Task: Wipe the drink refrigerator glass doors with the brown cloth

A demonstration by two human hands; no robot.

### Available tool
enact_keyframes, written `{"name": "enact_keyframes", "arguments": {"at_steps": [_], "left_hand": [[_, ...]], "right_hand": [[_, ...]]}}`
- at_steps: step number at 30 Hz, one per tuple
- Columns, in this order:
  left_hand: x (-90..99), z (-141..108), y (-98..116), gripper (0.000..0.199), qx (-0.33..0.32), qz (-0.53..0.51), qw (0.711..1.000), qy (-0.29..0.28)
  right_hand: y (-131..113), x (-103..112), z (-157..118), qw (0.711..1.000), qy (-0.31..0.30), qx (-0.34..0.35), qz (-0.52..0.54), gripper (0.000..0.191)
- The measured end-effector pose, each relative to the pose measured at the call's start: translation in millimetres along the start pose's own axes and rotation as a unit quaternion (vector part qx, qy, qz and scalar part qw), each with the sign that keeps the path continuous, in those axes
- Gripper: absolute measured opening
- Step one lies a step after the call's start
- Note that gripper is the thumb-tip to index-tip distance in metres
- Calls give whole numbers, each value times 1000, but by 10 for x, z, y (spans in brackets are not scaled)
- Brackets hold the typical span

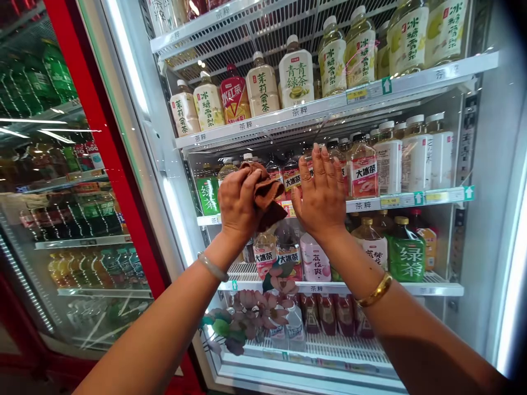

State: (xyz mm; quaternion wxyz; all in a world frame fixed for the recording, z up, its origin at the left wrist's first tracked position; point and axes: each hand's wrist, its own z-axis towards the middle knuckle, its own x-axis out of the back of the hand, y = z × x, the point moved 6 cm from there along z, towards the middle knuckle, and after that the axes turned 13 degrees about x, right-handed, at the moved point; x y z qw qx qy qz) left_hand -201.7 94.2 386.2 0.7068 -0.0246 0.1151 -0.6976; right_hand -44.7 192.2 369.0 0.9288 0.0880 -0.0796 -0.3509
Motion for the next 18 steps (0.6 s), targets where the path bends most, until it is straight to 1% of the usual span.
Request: {"name": "enact_keyframes", "arguments": {"at_steps": [1, 3, 4, 6, 7, 8, 9, 10, 11, 13, 14, 15, 16, 17, 18], "left_hand": [[4, -71, 51, 59, -7, -4, 1000, -6], [46, -313, 211, 63, -65, -15, 997, -29], [77, -450, 293, 61, -108, -25, 993, -47], [146, -649, 391, 49, -185, -41, 979, -77], [170, -684, 400, 44, -215, -45, 972, -88], [180, -666, 380, 41, -233, -43, 967, -95], [172, -599, 336, 42, -237, -37, 966, -98], [151, -492, 275, 45, -225, -28, 969, -94], [120, -362, 201, 51, -196, -17, 977, -83], [63, -127, 66, 56, -107, 1, 993, -45], [43, -66, 30, 56, -63, 3, 998, -26], [32, -56, 26, 54, -29, 2, 1000, -11], [27, -97, 58, 53, -10, -3, 1000, -5], [31, -181, 124, 52, -10, -8, 1000, -7], [46, -295, 213, 52, -27, -15, 999, -15]], "right_hand": [[-1, -2, -1, 1000, 1, 0, -1, 70], [-4, -8, -5, 1000, 6, 4, -8, 69], [-6, -11, -7, 1000, 9, 7, -12, 69], [-7, -17, -10, 1000, 17, 12, -17, 68], [-7, -19, -10, 1000, 20, 13, -17, 68], [-7, -19, -10, 1000, 21, 13, -17, 68], [-7, -16, -9, 1000, 22, 13, -18, 67], [-7, -12, -8, 999, 21, 12, -21, 67], [-8, -6, -6, 999, 21, 12, -24, 66], [-11, 3, -4, 999, 16, 12, -29, 65], [-11, 5, -5, 999, 14, 12, -29, 65], [-9, 3, -6, 1000, 11, 11, -26, 66], [-7, 0, -7, 1000, 9, 10, -22, 68], [-5, -4, -9, 1000, 8, 9, -19, 69], [-3, -8, -11, 1000, 9, 8, -17, 70]]}}
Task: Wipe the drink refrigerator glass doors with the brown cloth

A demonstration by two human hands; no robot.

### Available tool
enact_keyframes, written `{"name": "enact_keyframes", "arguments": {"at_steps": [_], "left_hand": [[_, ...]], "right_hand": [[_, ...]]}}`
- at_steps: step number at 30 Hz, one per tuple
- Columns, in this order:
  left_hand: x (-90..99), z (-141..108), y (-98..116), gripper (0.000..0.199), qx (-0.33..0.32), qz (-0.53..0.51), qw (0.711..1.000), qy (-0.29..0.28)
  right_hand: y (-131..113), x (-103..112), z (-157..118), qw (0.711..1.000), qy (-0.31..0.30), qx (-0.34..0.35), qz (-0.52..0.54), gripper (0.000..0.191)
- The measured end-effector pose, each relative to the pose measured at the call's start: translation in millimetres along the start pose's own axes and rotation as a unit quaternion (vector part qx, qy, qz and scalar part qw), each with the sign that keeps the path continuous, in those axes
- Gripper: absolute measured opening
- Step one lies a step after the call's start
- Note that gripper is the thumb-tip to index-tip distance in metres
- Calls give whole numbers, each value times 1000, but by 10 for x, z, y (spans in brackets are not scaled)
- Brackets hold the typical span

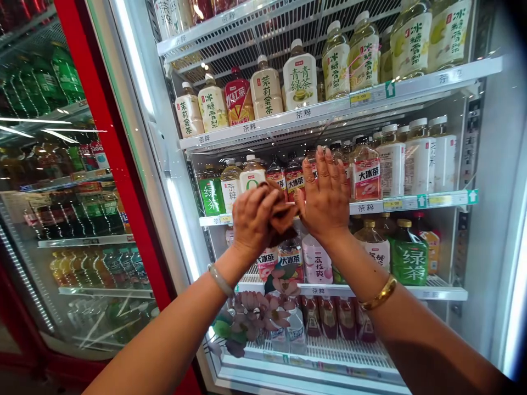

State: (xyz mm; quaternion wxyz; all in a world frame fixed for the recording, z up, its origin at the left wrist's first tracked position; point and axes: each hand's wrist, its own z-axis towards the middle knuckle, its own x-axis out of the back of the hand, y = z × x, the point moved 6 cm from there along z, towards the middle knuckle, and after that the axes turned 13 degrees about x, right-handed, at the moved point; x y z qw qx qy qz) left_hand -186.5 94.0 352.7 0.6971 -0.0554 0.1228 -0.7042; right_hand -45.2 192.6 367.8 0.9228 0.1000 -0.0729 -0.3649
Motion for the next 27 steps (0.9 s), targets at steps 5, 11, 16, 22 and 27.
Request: {"name": "enact_keyframes", "arguments": {"at_steps": [5, 11, 16, 22, 27], "left_hand": [[80, -477, 378, 35, -193, -39, 975, -98], [-17, 163, -24, 48, -109, -9, 992, -61], [-59, 182, -37, 50, 19, -11, 1000, 6], [51, -315, 270, 37, -144, -19, 987, -71], [15, 181, -67, 50, -79, 14, 996, -31]], "right_hand": [[-2, -7, -3, 1000, 13, 7, -6, 68], [5, -5, -7, 1000, 8, 4, -10, 67], [3, 6, -5, 1000, 13, 13, -20, 63], [-3, -1, -2, 1000, 4, 7, -8, 65], [3, 10, 5, 1000, -8, -6, 8, 69]]}}
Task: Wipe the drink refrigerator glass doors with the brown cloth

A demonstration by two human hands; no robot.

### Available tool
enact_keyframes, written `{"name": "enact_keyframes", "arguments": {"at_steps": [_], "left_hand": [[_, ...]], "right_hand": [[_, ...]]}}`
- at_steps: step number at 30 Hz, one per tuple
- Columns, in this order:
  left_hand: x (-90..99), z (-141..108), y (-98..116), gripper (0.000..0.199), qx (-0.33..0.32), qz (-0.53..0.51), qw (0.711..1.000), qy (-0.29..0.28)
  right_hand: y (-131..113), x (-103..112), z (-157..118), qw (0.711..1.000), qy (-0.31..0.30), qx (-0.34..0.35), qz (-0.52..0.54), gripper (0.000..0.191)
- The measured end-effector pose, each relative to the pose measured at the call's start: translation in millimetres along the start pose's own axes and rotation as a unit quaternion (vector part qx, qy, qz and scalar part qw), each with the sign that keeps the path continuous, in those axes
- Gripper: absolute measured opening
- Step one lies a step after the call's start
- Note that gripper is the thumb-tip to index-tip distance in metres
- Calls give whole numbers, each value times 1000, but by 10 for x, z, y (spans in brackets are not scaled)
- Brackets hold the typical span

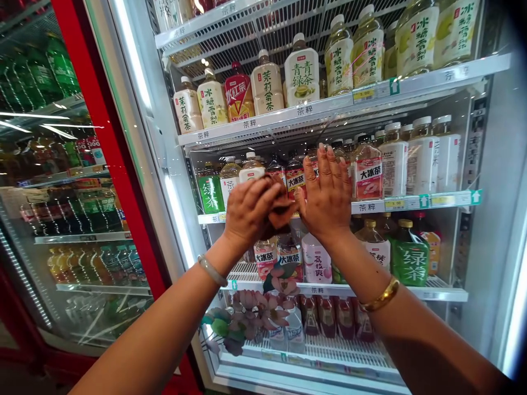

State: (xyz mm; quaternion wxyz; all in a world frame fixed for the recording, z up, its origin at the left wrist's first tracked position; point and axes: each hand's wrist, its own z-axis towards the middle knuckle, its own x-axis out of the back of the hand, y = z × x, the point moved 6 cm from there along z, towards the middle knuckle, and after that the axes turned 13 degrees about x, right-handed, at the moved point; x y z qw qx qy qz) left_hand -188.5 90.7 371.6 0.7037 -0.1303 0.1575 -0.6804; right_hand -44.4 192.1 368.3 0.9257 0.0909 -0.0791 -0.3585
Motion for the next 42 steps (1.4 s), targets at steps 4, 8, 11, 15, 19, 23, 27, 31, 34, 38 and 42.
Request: {"name": "enact_keyframes", "arguments": {"at_steps": [4, 8, 11, 15, 19, 23, 27, 31, 34, 38, 42], "left_hand": [[-58, 114, -118, 51, 142, -16, 989, 25], [-32, -326, 267, 54, 67, -26, 997, 5], [30, -599, 447, 40, -47, -45, 998, -25], [35, -396, 254, 40, -108, -39, 992, -45], [-20, 67, -110, 53, 48, -2, 999, 13], [-40, -67, 31, 54, 105, -9, 994, 31], [26, -552, 418, 45, -2, -40, 999, -25], [73, -624, 424, 36, -120, -72, 988, -70], [25, -243, 106, 48, -42, -45, 997, -37], [-51, 81, -182, 52, 177, -39, 983, 31], [-35, -212, 171, 54, 118, -56, 991, 29]], "right_hand": [[1, 7, -2, 1000, 4, 2, -4, 69], [1, 0, -7, 1000, 6, 2, -12, 66], [0, -2, -5, 1000, 9, 5, -17, 65], [3, 1, -6, 1000, 13, 5, -16, 65], [-4, 10, -10, 1000, 18, 6, -9, 66], [-6, 11, -11, 1000, 17, 5, -10, 66], [2, -3, -10, 1000, 10, 4, -6, 69], [1, -4, -10, 1000, 13, 8, -8, 68], [-6, 5, -11, 1000, 17, 9, -13, 66], [-11, 17, -13, 999, 22, 10, -21, 64], [-6, 9, -14, 999, 22, 12, -22, 64]]}}
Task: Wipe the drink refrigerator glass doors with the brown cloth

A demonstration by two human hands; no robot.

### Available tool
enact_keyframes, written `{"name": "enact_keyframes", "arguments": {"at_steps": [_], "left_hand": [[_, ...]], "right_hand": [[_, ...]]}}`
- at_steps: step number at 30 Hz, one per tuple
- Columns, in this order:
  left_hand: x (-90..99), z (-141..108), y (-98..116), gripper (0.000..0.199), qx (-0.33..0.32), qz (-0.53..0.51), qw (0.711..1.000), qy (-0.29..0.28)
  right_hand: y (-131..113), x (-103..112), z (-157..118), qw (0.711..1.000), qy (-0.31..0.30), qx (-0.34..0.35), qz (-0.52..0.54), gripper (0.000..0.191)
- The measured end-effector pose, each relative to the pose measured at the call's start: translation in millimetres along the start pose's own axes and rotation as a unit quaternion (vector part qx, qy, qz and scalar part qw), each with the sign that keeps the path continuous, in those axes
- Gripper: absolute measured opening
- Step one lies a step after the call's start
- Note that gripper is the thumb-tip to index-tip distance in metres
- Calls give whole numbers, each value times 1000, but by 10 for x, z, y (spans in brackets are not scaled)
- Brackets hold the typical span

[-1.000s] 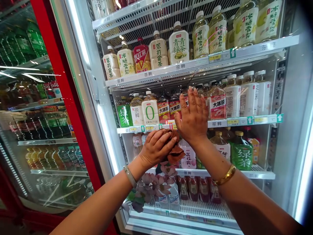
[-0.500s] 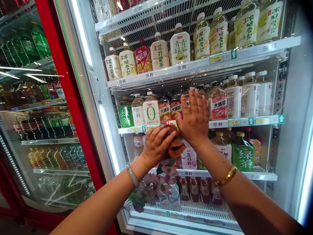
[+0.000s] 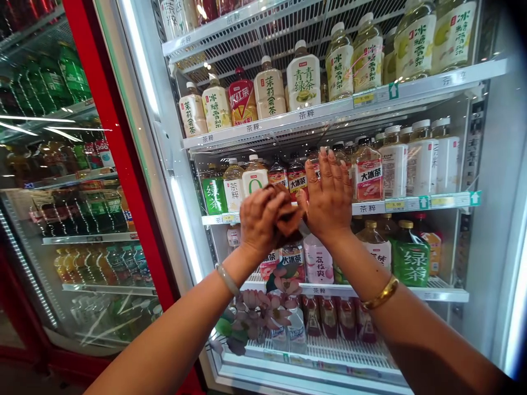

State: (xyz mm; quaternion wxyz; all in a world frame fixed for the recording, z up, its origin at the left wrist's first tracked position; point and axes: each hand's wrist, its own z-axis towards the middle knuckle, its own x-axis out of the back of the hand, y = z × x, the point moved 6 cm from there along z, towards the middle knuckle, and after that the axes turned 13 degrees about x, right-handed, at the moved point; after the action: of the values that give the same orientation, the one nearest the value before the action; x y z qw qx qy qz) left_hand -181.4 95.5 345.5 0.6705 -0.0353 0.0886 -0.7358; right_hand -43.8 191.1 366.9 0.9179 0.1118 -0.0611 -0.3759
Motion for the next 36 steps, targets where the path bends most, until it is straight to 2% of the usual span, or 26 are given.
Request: {"name": "enact_keyframes", "arguments": {"at_steps": [3, 5, 6, 8, 11, 13, 14, 16, 19, 21, 22, 24, 26, 28, 30, 32, 36], "left_hand": [[47, -332, 149, 48, -111, -13, 992, -61], [68, -359, 138, 42, -171, -19, 980, -96], [72, -290, 96, 42, -180, -19, 978, -102], [70, -12, -48, 47, -136, -14, 988, -78], [61, 394, -280, 47, 16, -3, 1000, -1], [30, 430, -299, 45, 62, -2, 998, 11], [22, 369, -261, 47, 58, -5, 998, 8], [33, 137, -131, 52, 9, -20, 1000, -12], [73, -251, 59, 52, -130, -34, 987, -84], [97, -329, 77, 45, -204, -29, 971, -123], [101, -281, 49, 44, -219, -22, 967, -130], [85, -41, -59, 47, -195, -6, 974, -113], [71, 253, -192, 51, -102, 5, 993, -50], [38, 391, -237, 51, -28, 8, 1000, -1], [-13, 318, -136, 52, -28, 1, 1000, -2], [-44, 95, 36, 54, -74, -13, 997, -36], [32, -282, 184, 47, -130, -26, 988, -76]], "right_hand": [[6, -14, 0, 1000, -1, -1, 8, 67], [6, -15, 0, 1000, 3, -1, 8, 67], [4, -13, 0, 1000, 5, -1, 8, 66], [1, -14, -3, 1000, 6, -2, 11, 66], [4, -14, -10, 1000, 2, -9, 17, 67], [5, -12, -14, 1000, 1, -11, 20, 67], [5, -12, -15, 1000, 1, -10, 22, 67], [5, -11, -15, 1000, 1, -9, 20, 67], [0, -5, -10, 1000, 5, -1, 7, 65], [-4, 3, -7, 1000, 11, 3, -3, 63], [-6, 7, -6, 1000, 14, 5, -7, 62], [-10, 17, -7, 1000, 19, 7, -14, 62], [-15, 23, -10, 1000, 21, 10, -14, 62], [-12, 20, -14, 1000, 18, 10, -6, 63], [-4, 7, -19, 1000, 11, 7, 3, 64], [4, -2, -21, 1000, 7, 6, 6, 64], [-2, 5, -16, 1000, 15, 10, -7, 65]]}}
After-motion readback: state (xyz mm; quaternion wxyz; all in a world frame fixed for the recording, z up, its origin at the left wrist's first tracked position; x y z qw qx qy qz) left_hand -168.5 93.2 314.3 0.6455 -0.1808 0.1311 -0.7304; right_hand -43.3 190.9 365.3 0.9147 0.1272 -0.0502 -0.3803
